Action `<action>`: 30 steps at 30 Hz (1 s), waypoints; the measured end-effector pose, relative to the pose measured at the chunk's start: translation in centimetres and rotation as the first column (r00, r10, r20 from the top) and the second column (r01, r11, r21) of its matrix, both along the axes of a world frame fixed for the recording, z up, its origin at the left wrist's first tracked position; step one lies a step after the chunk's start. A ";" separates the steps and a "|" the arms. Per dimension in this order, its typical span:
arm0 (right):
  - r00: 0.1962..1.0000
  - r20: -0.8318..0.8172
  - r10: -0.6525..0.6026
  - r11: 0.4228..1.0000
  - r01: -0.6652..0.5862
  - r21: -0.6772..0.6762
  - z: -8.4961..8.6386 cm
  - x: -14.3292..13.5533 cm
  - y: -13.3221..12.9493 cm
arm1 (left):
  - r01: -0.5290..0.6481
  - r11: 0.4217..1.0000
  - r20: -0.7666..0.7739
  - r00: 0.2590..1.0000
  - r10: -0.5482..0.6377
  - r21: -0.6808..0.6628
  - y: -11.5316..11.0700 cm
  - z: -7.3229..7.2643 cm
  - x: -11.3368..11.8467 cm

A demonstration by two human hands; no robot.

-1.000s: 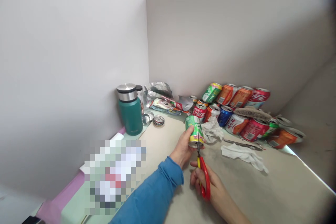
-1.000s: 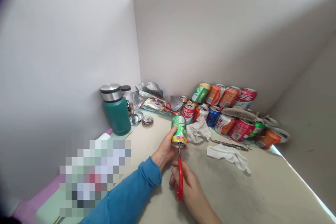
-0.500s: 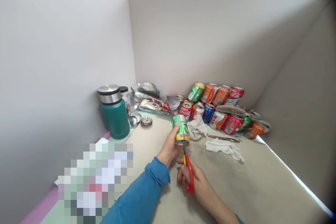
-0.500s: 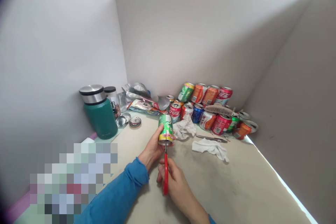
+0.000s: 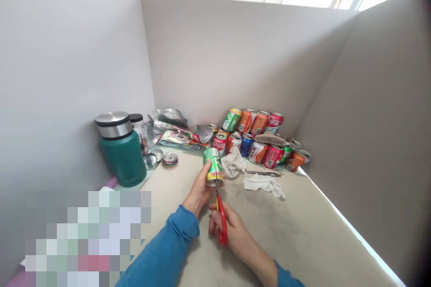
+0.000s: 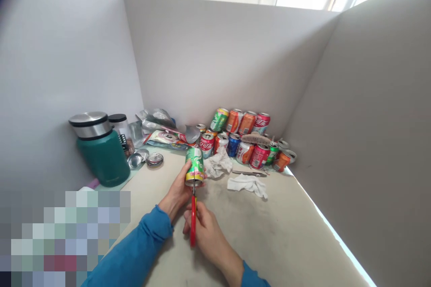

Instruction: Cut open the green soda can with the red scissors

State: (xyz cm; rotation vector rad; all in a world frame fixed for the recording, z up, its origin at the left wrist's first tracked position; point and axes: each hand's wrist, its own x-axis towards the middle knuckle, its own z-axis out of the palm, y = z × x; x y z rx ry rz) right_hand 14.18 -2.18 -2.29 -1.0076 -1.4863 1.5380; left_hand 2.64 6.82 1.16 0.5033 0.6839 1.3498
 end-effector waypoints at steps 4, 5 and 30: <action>1.000 0.021 0.004 1.000 -0.004 0.011 0.3 0.0 -0.1 | 0.000 1.000 -0.013 1.000 0.000 -0.002 0.0 0.0 0.0; 1.000 0.026 0.004 1.000 -0.004 0.017 0.4 0.0 -0.1 | 0.001 1.000 -0.017 1.000 -0.001 -0.002 0.0 0.0 0.0; 0.999 0.033 -0.007 0.999 0.006 0.036 0.2 -0.1 0.3 | 0.001 0.999 -0.060 0.998 -0.003 -0.032 0.0 0.2 0.0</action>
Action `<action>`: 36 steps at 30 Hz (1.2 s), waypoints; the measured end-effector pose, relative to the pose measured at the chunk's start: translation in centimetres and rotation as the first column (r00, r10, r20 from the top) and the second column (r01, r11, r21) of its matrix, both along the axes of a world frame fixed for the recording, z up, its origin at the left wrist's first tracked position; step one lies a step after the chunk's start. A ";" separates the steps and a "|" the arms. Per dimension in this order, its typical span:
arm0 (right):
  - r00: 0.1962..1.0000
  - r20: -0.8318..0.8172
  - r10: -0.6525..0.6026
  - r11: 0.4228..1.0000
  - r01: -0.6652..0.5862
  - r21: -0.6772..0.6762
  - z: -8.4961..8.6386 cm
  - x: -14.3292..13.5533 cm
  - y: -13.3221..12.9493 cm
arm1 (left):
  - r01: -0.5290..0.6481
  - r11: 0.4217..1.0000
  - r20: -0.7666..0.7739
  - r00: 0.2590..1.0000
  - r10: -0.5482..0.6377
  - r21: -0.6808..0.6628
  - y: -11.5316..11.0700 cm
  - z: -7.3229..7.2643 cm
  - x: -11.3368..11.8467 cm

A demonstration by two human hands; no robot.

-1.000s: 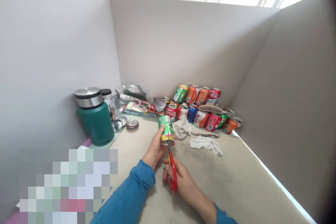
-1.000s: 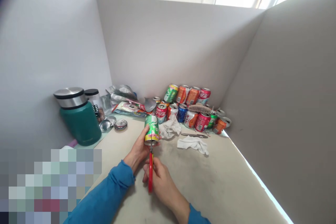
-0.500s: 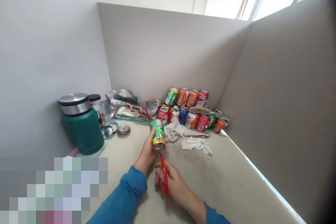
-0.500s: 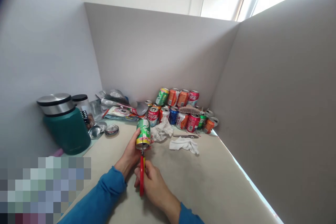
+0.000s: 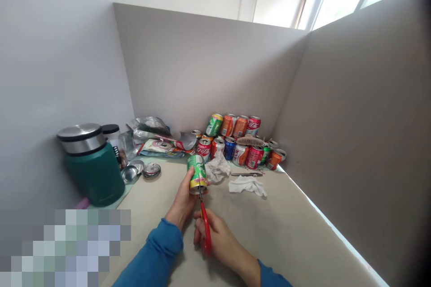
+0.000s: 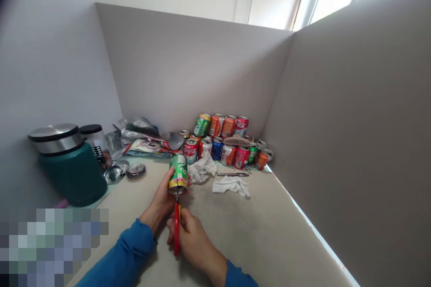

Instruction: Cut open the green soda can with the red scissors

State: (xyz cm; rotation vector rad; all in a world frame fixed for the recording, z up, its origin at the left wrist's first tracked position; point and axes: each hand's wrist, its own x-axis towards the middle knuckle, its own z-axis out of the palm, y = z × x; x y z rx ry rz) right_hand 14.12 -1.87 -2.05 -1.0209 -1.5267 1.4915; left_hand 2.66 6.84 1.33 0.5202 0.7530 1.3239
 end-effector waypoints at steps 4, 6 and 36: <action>1.000 0.009 0.010 1.000 -0.010 -0.008 0.6 0.0 -0.1 | -0.024 1.000 -0.010 1.000 0.023 -0.007 0.1 0.1 -0.1; 1.000 0.010 0.011 1.000 -0.011 -0.018 0.8 0.0 -0.2 | -0.029 1.000 -0.010 1.000 0.029 -0.004 0.0 0.0 -0.1; 0.999 0.038 -0.004 1.000 0.004 -0.010 1.3 -0.1 -0.3 | -0.022 1.000 -0.022 1.000 0.021 -0.011 -0.5 0.5 -0.5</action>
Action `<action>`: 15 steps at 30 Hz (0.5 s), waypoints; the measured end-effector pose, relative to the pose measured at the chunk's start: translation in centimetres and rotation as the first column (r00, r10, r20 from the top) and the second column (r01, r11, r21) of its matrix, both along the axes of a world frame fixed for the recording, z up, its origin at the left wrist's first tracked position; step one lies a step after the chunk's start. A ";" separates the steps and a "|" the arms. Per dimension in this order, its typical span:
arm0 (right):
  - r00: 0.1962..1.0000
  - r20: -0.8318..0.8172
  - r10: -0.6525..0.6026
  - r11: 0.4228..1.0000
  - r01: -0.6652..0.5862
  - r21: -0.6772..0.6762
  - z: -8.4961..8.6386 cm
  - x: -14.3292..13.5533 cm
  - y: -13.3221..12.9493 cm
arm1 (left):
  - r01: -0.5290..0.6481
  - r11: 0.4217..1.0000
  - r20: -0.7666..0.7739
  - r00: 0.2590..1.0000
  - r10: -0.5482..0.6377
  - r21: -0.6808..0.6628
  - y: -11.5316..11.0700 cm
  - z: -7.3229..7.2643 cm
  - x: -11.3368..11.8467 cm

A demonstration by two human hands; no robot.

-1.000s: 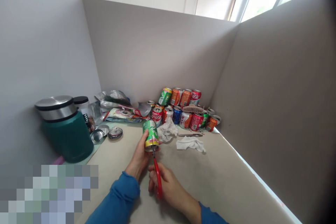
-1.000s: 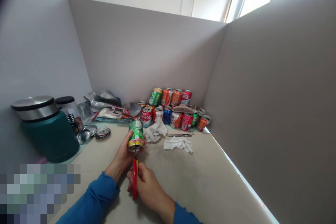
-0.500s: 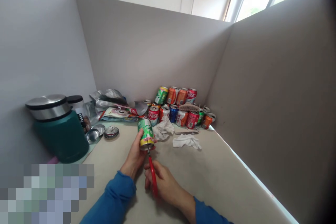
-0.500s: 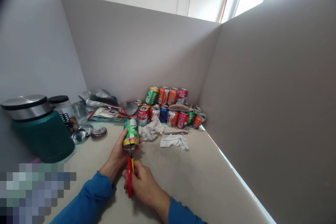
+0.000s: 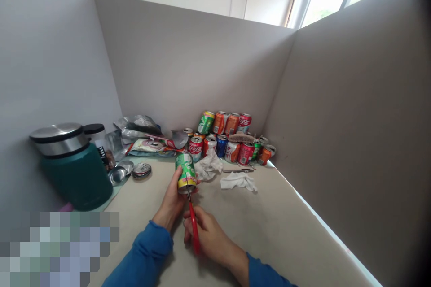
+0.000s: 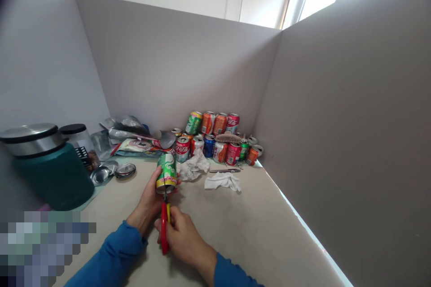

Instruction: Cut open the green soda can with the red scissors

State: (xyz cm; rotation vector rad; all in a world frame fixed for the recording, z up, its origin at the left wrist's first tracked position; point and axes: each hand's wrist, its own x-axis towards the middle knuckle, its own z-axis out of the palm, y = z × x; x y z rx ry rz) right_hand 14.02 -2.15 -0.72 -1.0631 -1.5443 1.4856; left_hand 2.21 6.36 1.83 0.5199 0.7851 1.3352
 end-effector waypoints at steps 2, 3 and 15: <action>1.000 -0.001 0.005 1.000 -0.005 0.000 0.0 0.0 0.0 | -0.001 1.000 0.005 1.000 0.001 0.003 0.0 0.0 0.0; 1.000 -0.003 0.008 1.000 -0.008 0.000 -0.1 0.0 0.1 | -0.001 1.000 0.009 1.000 0.001 0.003 0.0 -0.1 0.0; 1.000 -0.005 0.007 1.000 -0.007 0.021 0.1 0.0 0.0 | -0.009 1.000 0.026 1.000 0.010 -0.010 0.1 -0.4 0.0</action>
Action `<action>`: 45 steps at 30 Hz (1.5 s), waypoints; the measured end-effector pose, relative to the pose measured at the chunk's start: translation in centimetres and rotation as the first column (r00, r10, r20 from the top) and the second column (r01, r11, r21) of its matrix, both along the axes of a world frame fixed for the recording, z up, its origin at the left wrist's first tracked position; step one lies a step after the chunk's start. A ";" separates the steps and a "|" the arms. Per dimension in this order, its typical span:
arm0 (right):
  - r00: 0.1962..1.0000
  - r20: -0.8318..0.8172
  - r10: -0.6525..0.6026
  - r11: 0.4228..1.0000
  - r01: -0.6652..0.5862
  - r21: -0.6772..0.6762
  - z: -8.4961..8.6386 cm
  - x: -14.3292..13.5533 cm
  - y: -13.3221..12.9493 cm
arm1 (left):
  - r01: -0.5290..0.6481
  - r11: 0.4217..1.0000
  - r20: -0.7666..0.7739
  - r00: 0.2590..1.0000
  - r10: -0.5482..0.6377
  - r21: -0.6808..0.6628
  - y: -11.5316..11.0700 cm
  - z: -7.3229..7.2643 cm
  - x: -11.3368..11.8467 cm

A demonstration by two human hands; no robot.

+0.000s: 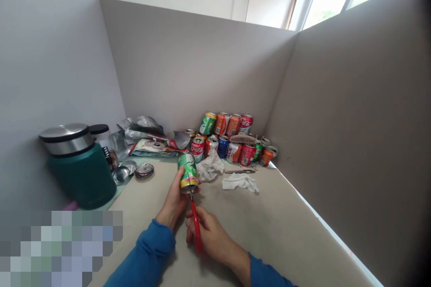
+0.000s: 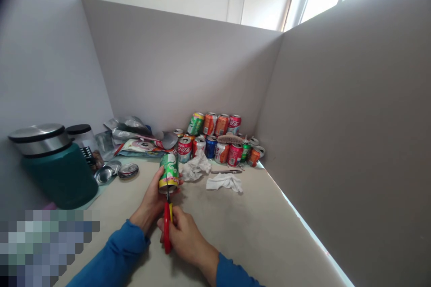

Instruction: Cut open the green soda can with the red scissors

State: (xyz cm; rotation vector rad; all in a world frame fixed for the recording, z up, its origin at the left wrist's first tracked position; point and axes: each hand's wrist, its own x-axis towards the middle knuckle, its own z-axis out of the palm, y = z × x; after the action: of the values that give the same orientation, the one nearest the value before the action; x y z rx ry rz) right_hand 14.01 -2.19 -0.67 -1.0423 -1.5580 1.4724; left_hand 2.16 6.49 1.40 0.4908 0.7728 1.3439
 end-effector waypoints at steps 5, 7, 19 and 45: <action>1.000 0.001 0.001 1.000 -0.001 0.006 -0.3 0.0 0.1 | -0.005 1.000 0.000 1.000 0.005 -0.017 -0.1 0.3 0.1; 1.000 -0.001 -0.001 1.000 0.001 0.006 -0.3 0.0 0.1 | -0.009 1.000 0.003 1.000 0.009 -0.015 -0.1 0.4 0.1; 1.000 -0.008 -0.003 1.000 0.003 -0.011 0.2 -0.1 0.1 | -0.009 1.000 0.006 1.000 0.009 -0.001 0.0 0.2 0.0; 0.999 0.039 -0.003 1.000 0.003 0.013 0.3 0.0 0.0 | -0.003 1.000 -0.029 1.000 0.003 0.014 -0.2 0.5 0.0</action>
State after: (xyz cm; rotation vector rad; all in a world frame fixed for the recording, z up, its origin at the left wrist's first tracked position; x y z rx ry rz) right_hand 14.04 -2.15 -0.38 -1.0710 -1.5902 1.4466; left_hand 2.14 6.32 1.91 0.5219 0.7888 1.3482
